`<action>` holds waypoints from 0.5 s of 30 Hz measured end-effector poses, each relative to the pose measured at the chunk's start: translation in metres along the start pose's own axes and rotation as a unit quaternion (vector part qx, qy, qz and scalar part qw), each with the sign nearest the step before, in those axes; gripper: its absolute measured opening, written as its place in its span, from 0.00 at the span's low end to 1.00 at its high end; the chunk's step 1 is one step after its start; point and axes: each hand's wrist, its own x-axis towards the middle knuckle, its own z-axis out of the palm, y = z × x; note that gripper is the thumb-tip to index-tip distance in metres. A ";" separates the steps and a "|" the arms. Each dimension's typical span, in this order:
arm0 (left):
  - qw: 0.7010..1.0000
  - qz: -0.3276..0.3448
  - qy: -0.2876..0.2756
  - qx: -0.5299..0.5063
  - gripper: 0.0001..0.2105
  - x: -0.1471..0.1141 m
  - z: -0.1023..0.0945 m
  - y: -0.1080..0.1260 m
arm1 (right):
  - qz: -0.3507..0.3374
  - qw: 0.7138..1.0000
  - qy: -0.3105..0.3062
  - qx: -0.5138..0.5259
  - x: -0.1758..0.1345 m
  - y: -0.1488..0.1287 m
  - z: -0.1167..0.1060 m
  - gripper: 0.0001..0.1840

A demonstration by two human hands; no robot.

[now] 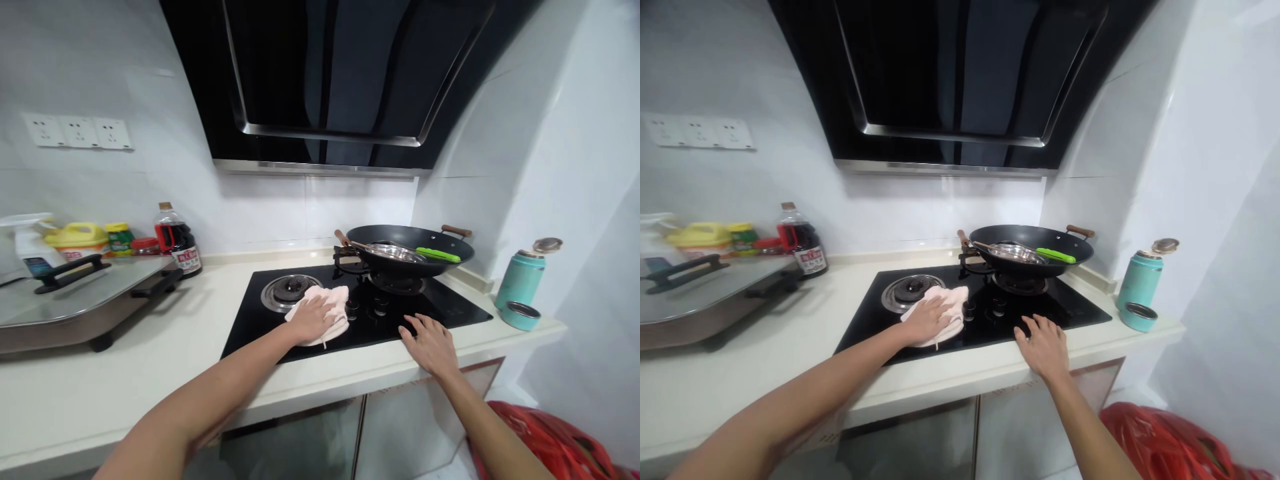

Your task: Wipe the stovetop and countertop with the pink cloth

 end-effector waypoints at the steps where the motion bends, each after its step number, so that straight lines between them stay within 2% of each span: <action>1: 1.000 0.002 0.002 -0.001 0.29 -0.007 -0.001 0.001 | 0.000 1.000 0.002 -0.002 0.000 0.001 0.001 0.30; 6: 1.000 -0.001 -0.006 -0.014 0.29 -0.044 -0.006 0.006 | 0.000 1.000 0.002 -0.007 0.000 0.004 0.006 0.31; 9: 1.000 -0.003 -0.015 -0.025 0.28 -0.067 -0.009 0.001 | 0.001 1.000 -0.010 -0.005 0.000 0.007 0.008 0.33; 12: 0.999 -0.008 -0.018 -0.029 0.28 -0.088 -0.012 -0.014 | 0.004 1.000 -0.016 -0.009 0.001 0.009 0.011 0.34; 15: 0.999 -0.039 -0.008 -0.020 0.28 -0.106 -0.014 -0.038 | 0.003 1.000 -0.016 -0.012 0.001 0.011 0.014 0.34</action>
